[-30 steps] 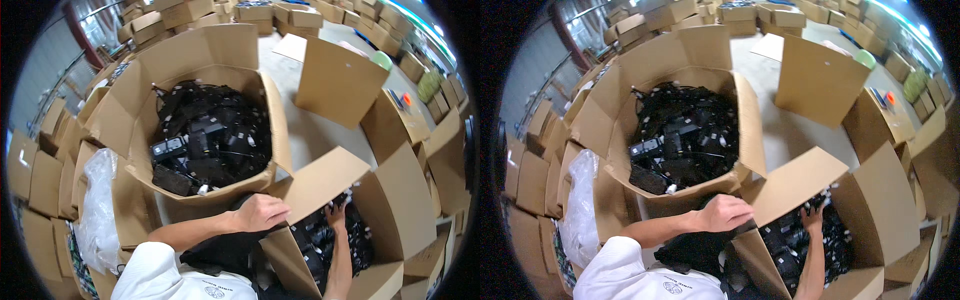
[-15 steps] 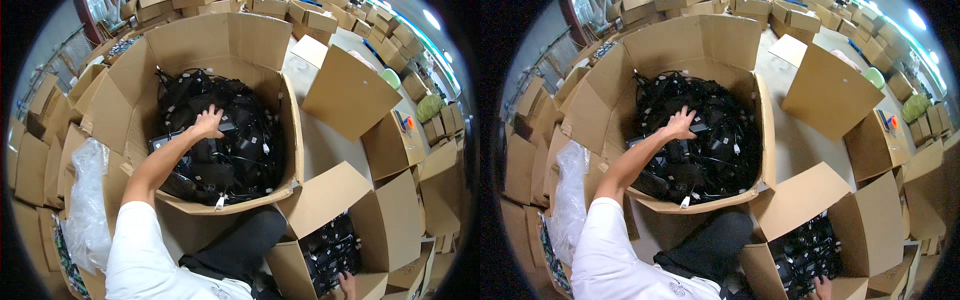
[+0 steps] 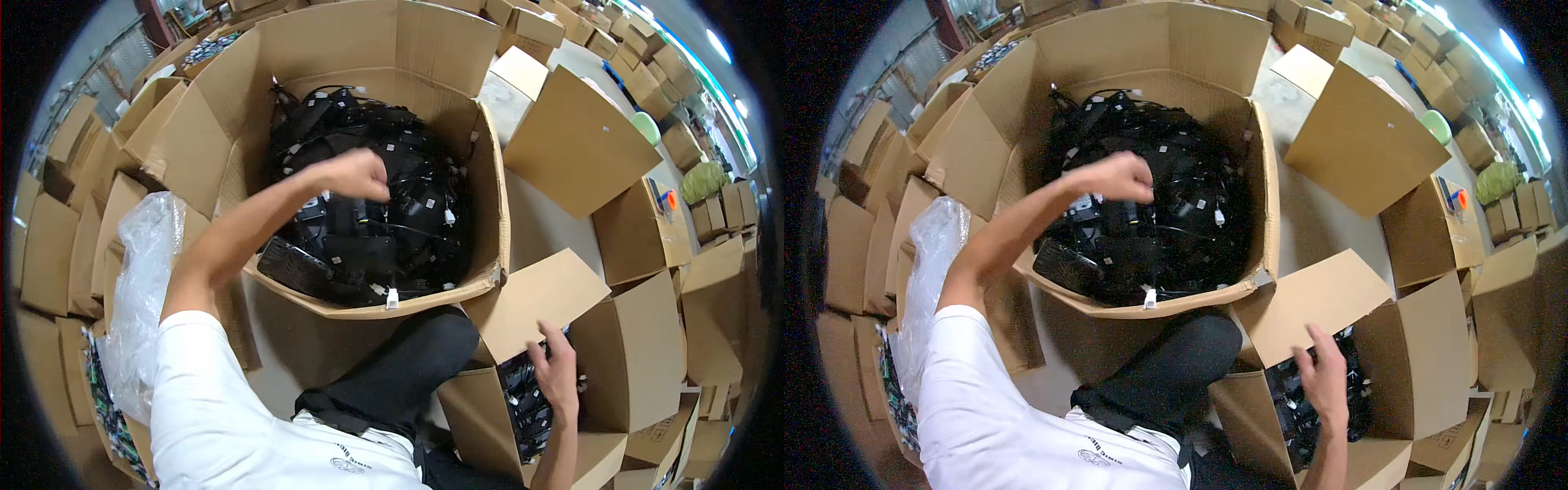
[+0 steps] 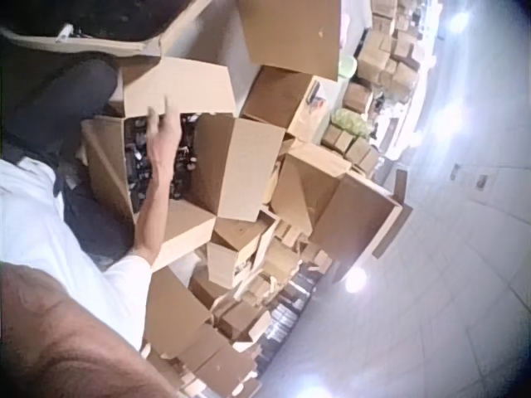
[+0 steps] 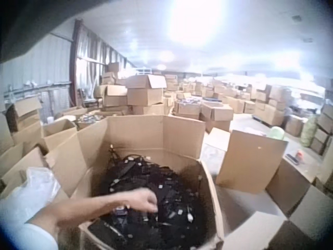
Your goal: The person takes electronic display units from a large box by hand, turns them over, and arranges them inside another cardboard box.
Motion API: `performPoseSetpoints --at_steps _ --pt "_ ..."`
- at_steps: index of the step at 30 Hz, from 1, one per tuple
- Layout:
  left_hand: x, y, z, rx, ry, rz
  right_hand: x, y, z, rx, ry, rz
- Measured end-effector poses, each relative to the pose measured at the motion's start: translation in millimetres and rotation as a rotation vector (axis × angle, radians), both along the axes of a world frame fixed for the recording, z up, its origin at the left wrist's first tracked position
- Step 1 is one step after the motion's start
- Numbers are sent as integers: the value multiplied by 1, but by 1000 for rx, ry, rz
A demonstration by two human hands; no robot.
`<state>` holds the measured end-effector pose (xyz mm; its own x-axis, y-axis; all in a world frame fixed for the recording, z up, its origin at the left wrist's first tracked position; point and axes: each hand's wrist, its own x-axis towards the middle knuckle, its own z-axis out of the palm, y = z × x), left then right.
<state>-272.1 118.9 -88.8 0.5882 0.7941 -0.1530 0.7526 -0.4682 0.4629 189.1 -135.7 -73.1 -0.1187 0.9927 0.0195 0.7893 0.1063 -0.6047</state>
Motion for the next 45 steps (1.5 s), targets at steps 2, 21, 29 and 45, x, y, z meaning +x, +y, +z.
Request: performPoseSetpoints --at_steps 2,21,29,45 --pt "-5 -39 -42 48 40 -175 -50 11 16 -4 47 178" --pt "10 -76 41 -164 -568 309 -41 -33 -2 -251 176 150" --pt "118 -125 163 -186 -709 176 -115 25 49 -7 980 118" --pt "213 -139 167 -934 -1478 168 -48 -36 1 39 2156 -16"
